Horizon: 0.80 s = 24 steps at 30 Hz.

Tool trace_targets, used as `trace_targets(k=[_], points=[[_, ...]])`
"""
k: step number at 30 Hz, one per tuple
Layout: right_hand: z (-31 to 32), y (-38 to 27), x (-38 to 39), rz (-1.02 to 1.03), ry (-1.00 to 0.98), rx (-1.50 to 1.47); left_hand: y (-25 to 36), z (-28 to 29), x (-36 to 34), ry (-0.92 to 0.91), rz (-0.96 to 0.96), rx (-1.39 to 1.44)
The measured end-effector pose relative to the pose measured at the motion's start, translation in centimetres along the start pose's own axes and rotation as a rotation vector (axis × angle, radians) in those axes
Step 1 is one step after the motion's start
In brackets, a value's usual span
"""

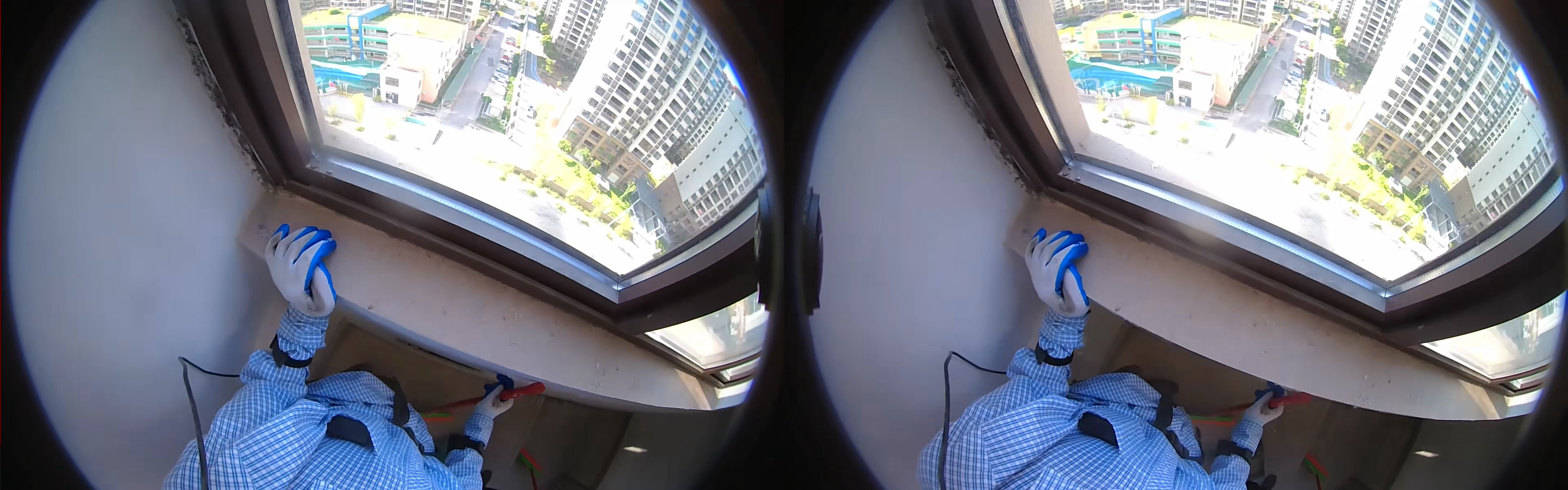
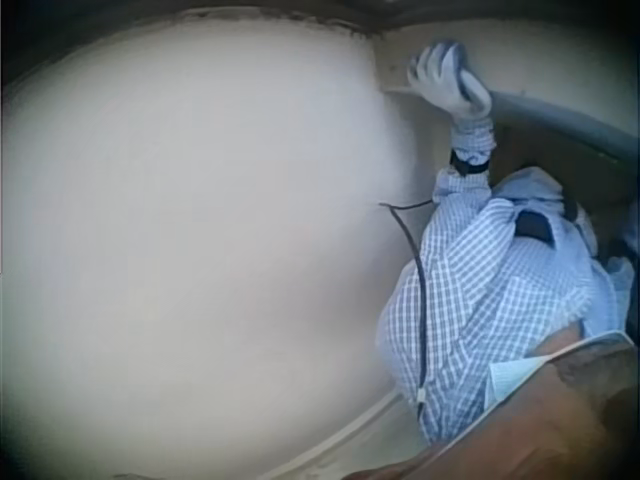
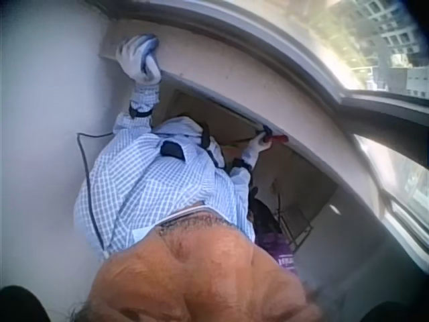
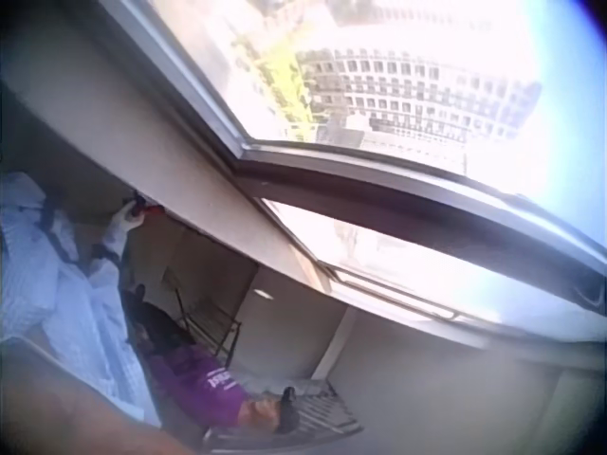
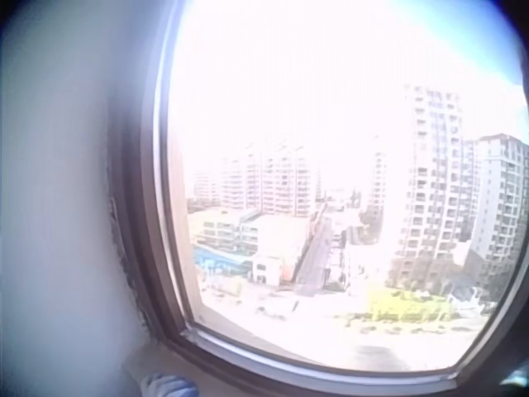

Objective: Cleaning a window and ledge in a stairwell using a squeegee and spray bottle.

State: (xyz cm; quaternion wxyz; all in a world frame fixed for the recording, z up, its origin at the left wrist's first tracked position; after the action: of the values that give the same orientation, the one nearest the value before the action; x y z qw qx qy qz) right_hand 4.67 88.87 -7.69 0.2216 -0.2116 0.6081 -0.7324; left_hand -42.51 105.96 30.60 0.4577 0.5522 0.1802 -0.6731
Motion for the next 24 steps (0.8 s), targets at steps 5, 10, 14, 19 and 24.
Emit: trace_targets(k=[5,10,14,19,24], points=[[0.2,-0.4,0.6,0.007,0.043,0.037,0.0,-0.1,-0.1,-0.029,0.0,-0.01],[0.4,0.4,1.0,-0.153,0.124,0.011,-0.1,0.0,0.0,-0.02,0.016,-0.014],[0.8,1.7,0.8,-0.168,0.122,0.002,-0.3,-0.3,0.4,-0.024,0.016,-0.024],[0.8,0.5,1.0,-0.011,0.199,0.125,-0.7,-0.2,0.7,-0.006,0.03,-0.036],[1.1,1.3,0.7,-0.031,0.231,0.096,-0.2,-0.1,0.2,-0.013,0.027,-0.027]])
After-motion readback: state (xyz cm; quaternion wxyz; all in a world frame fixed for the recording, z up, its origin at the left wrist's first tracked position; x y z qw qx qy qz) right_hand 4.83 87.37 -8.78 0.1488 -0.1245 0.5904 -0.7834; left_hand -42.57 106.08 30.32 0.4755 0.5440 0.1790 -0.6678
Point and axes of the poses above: each hand's wrist, its own x-axis away from the middle knuckle, its own z-axis out of the back of the hand, y = z × x, the point moved 8 cm from there along -x, towards the middle knuckle, and after that the axes turned 6 degrees about x, right-handed, at the moved point
